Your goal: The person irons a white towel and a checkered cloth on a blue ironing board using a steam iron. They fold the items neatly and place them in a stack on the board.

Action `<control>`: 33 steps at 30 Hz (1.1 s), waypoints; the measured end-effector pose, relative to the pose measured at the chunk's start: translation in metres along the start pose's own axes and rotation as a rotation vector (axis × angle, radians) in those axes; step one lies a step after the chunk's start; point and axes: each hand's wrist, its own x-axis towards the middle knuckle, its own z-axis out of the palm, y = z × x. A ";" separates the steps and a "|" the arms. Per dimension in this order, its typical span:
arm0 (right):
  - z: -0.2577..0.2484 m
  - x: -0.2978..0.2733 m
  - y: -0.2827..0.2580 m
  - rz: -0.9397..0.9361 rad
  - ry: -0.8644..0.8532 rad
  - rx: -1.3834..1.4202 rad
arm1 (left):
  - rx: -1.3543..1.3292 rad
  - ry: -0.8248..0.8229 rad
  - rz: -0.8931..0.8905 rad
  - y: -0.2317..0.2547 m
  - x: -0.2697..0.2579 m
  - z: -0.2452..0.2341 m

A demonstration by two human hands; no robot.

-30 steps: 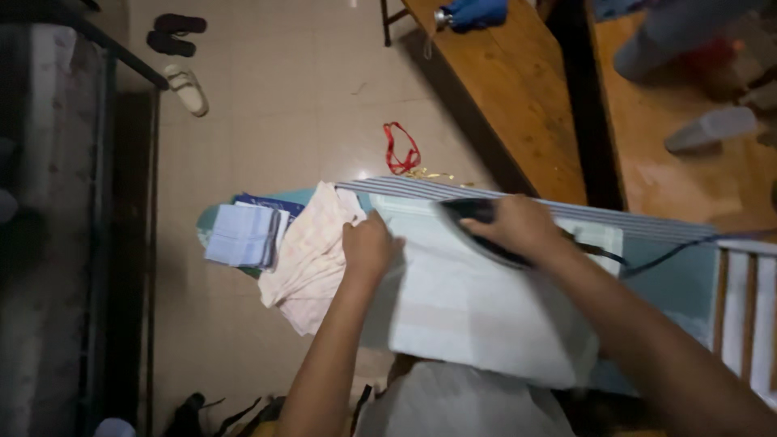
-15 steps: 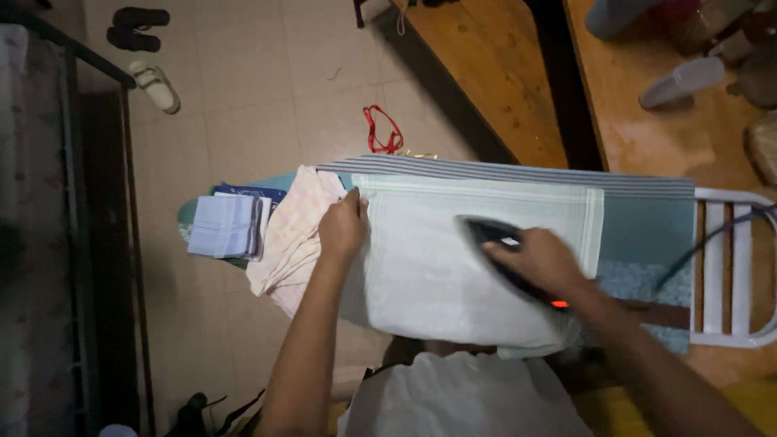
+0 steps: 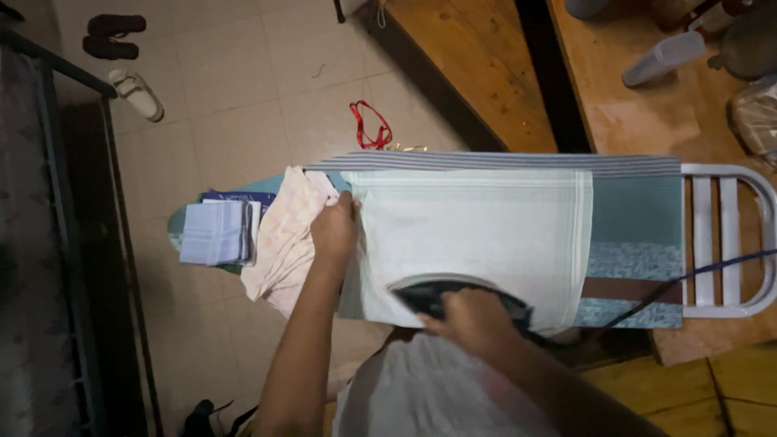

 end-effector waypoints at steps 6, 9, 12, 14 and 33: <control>-0.033 -0.006 0.049 0.301 0.088 0.060 | -0.042 0.008 0.018 0.011 -0.001 -0.013; -0.052 0.000 0.085 0.385 0.204 0.063 | -0.100 -0.064 0.028 0.016 -0.004 -0.019; -0.074 0.000 0.135 0.299 0.501 0.149 | -0.141 -0.147 -0.052 0.015 -0.004 -0.022; -0.090 -0.004 0.171 0.496 0.511 0.174 | -0.338 -0.164 -0.103 0.012 0.003 -0.020; -0.077 0.004 0.347 -0.177 1.449 1.247 | -1.108 0.101 -0.201 0.035 0.096 -0.026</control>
